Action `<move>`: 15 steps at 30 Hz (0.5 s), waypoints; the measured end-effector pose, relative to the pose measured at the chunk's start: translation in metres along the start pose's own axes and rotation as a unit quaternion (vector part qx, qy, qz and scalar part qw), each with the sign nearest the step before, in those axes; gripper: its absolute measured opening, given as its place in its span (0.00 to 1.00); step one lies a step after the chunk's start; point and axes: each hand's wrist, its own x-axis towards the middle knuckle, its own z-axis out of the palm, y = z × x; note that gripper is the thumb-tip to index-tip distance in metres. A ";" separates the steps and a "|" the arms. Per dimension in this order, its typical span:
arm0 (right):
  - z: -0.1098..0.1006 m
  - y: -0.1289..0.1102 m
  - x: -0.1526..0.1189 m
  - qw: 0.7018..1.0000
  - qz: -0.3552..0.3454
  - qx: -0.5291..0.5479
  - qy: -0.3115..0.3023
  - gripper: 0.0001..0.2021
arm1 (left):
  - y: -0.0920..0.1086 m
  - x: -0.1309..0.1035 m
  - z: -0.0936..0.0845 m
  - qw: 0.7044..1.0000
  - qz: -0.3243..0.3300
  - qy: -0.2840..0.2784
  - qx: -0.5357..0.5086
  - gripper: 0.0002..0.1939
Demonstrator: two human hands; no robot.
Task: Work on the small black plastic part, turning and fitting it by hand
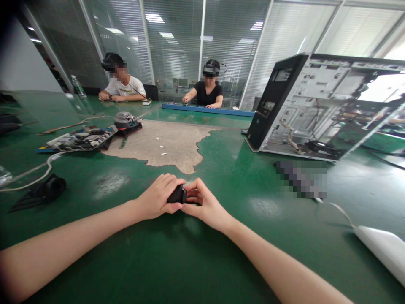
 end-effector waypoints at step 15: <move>-0.001 -0.001 0.002 1.000 0.020 -0.003 0.015 0.14 | 0.000 0.000 0.000 1.000 0.003 0.006 -0.008 0.32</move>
